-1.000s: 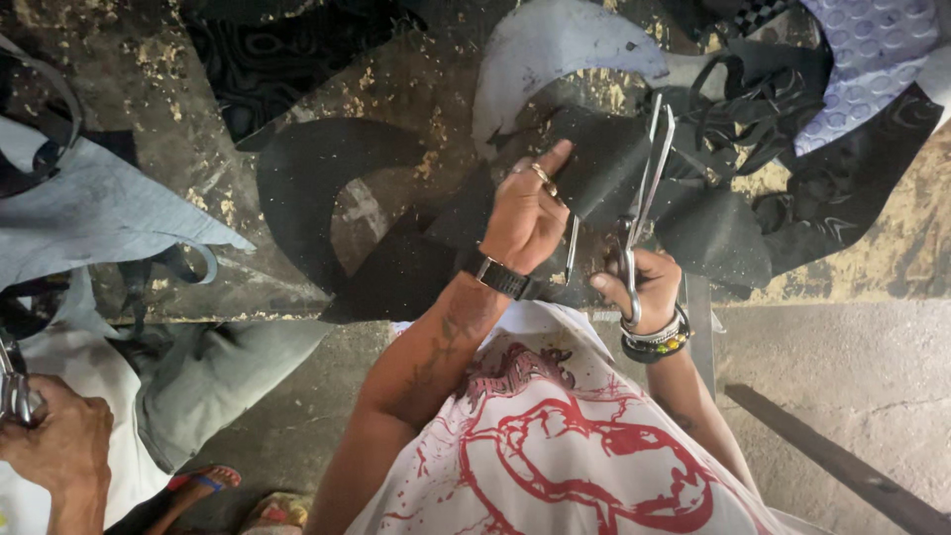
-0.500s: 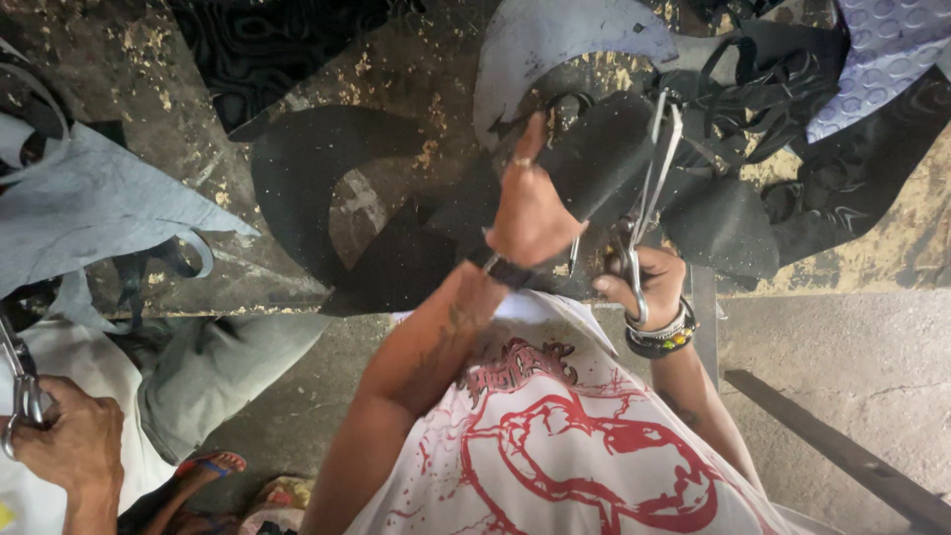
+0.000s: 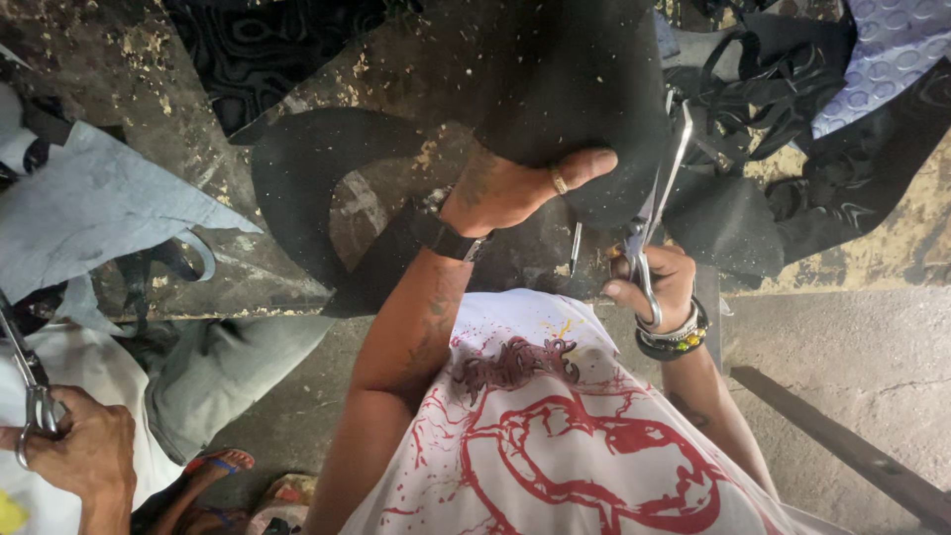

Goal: The person uses shears to cut a black flexible sheet on a workbench, trims edges, and marks the material with a white marker. Another person works nearby with similar tools.

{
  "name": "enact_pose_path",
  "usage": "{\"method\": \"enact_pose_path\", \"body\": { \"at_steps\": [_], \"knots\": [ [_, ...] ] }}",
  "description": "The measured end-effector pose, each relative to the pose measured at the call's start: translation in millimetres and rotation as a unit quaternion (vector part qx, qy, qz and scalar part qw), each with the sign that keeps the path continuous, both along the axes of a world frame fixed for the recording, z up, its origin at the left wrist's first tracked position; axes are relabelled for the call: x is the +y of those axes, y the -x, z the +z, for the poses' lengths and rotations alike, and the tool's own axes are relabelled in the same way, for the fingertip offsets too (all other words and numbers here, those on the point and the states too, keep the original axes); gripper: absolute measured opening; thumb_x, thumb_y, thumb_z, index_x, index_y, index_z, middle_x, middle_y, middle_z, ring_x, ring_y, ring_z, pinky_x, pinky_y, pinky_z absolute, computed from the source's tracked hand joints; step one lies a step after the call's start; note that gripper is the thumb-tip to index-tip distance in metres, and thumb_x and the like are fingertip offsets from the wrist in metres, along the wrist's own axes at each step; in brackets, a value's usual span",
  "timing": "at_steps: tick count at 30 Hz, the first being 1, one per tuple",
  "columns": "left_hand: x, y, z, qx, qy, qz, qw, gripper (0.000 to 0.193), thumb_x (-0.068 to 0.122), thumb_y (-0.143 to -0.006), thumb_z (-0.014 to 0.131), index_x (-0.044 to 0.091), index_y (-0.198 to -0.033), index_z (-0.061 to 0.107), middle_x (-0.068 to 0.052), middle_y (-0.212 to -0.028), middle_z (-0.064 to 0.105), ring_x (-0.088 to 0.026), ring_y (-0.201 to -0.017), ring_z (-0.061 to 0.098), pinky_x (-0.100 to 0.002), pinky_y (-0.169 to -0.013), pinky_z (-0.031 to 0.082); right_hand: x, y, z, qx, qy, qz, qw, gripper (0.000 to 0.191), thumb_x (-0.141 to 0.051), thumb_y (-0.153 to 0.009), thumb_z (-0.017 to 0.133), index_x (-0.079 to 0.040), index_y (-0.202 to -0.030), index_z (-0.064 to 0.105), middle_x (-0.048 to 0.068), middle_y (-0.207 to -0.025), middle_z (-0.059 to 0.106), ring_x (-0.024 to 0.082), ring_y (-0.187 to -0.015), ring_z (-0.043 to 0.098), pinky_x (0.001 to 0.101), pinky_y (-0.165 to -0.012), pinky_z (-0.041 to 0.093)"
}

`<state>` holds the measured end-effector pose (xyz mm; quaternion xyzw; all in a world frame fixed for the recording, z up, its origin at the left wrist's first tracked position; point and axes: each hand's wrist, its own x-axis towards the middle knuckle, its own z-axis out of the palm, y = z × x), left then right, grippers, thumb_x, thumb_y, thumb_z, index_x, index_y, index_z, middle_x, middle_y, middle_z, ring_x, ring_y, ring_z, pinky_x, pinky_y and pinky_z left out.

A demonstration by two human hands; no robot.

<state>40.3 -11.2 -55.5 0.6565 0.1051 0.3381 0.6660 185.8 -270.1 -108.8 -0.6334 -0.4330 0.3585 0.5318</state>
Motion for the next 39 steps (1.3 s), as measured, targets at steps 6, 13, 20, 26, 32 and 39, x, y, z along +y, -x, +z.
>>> {"method": "enact_pose_path", "body": {
  "at_steps": [6, 13, 20, 26, 32, 39],
  "knots": [
    [-5, -1, -7, -0.037, -0.026, -0.009, 0.999, 0.027, 0.012, -0.094, 0.084, 0.005, -0.118, 0.073, -0.007, -0.116, 0.076, -0.015, -0.101, 0.074, -0.031, -0.091, 0.062, 0, -1, 3, 0.003, 0.021, 0.006, 1.0, 0.021, -0.013, -0.082, 0.082, -0.002, -0.077, 0.066, 0.002, -0.063, 0.063, 0.008, -0.055, 0.059, 0.0241, -0.053, 0.043],
    [-8, 1, -5, -0.065, 0.061, -0.003, 0.996, 0.032, 0.006, -0.096, 0.081, 0.003, -0.125, 0.067, -0.007, -0.119, 0.074, -0.014, -0.101, 0.072, -0.03, -0.091, 0.062, 1, 0, 4, -0.02, 0.016, 0.008, 1.0, 0.021, -0.014, -0.08, 0.083, -0.002, -0.076, 0.067, 0.003, -0.065, 0.064, 0.009, -0.057, 0.06, 0.0249, -0.055, 0.044],
    [-7, 0, -6, -0.032, 0.032, -0.022, 0.999, 0.017, 0.005, -0.092, 0.083, 0.002, -0.107, 0.075, -0.004, -0.103, 0.078, -0.013, -0.095, 0.075, -0.029, -0.086, 0.064, 3, -1, 8, -0.041, 0.006, 0.018, 0.999, 0.021, -0.016, -0.081, 0.083, -0.002, -0.077, 0.067, 0.004, -0.069, 0.066, 0.01, -0.061, 0.062, 0.0253, -0.058, 0.044],
    [-7, 0, -8, -0.033, 0.073, -0.053, 0.995, 0.014, 0.006, -0.092, 0.082, 0.003, -0.104, 0.075, -0.004, -0.097, 0.077, -0.012, -0.088, 0.073, -0.029, -0.081, 0.063, 4, -3, 7, -0.038, -0.006, 0.008, 0.999, 0.026, -0.018, -0.083, 0.085, -0.002, -0.078, 0.065, 0.002, -0.066, 0.064, 0.009, -0.058, 0.06, 0.0247, -0.055, 0.043],
    [3, -2, -13, 0.013, -0.292, 0.031, 0.956, 0.017, 0.017, -0.097, 0.075, 0.012, -0.113, 0.077, 0.0, -0.112, 0.076, -0.01, -0.104, 0.067, -0.031, -0.096, 0.054, 1, -4, 5, -0.101, 0.027, -0.024, 0.994, 0.03, -0.018, -0.08, 0.088, -0.004, -0.071, 0.063, 0.001, -0.06, 0.059, 0.008, -0.054, 0.055, 0.0258, -0.052, 0.039],
    [3, -6, -6, -0.015, -0.234, 0.04, 0.971, 0.029, 0.015, -0.09, 0.081, 0.01, -0.117, 0.072, -0.002, -0.113, 0.076, -0.014, -0.101, 0.073, -0.036, -0.093, 0.06, 0, -7, 1, -0.048, -0.021, -0.013, 0.999, 0.035, -0.03, -0.083, 0.087, -0.002, -0.081, 0.066, 0.001, -0.069, 0.064, 0.009, -0.061, 0.059, 0.025, -0.057, 0.043]
  ]
}}
